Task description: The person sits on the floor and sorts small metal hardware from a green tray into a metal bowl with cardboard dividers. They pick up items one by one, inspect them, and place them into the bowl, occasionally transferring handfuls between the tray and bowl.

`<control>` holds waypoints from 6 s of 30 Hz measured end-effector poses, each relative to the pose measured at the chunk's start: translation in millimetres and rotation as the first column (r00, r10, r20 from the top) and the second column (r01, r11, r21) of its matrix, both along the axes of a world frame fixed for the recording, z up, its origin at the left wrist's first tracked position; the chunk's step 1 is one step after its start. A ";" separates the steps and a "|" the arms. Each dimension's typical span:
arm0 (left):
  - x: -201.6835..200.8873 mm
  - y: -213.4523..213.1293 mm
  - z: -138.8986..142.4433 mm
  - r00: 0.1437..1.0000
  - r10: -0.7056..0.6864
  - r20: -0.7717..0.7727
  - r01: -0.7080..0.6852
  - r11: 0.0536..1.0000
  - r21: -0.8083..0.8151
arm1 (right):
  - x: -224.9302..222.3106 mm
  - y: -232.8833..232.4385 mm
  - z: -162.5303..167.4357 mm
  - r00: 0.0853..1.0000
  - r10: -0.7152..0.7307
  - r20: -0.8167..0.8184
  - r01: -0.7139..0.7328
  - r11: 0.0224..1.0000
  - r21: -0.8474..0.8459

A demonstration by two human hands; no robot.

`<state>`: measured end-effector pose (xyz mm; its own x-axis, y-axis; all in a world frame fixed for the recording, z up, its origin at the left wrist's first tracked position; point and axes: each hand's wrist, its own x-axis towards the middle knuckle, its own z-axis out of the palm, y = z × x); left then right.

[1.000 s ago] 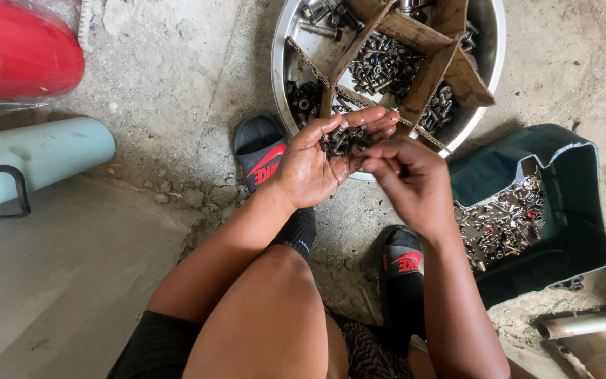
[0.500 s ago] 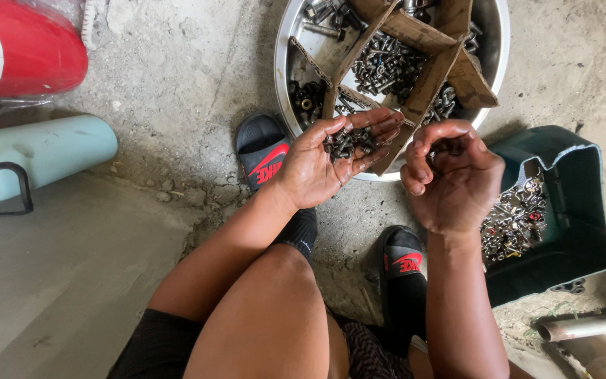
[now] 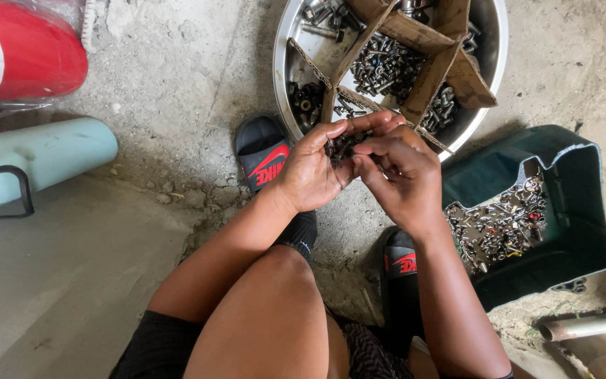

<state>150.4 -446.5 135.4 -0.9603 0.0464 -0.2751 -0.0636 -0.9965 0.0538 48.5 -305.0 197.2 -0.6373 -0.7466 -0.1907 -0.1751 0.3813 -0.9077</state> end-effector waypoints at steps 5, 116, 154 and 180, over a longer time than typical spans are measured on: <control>0.7 1.2 -4.3 0.999 -0.013 0.037 0.008 0.993 0.121 | -2.1 5.3 -2.0 0.555 -0.034 0.831 0.538 0.776 -0.328; -3.9 6.0 7.7 0.989 -0.082 -0.124 0.051 0.971 -0.233 | 1.6 -17.7 27.7 0.983 0.130 -0.132 -0.128 0.992 0.023; -4.9 -1.0 15.5 0.978 -0.019 -0.209 0.020 1.000 0.000 | -14.9 45.5 -6.8 0.622 -0.090 0.778 0.446 0.857 -0.257; 1.0 4.9 13.1 0.972 -0.051 -0.230 0.046 0.999 -0.025 | -12.9 22.0 6.3 0.673 -0.227 0.704 0.456 0.877 -0.153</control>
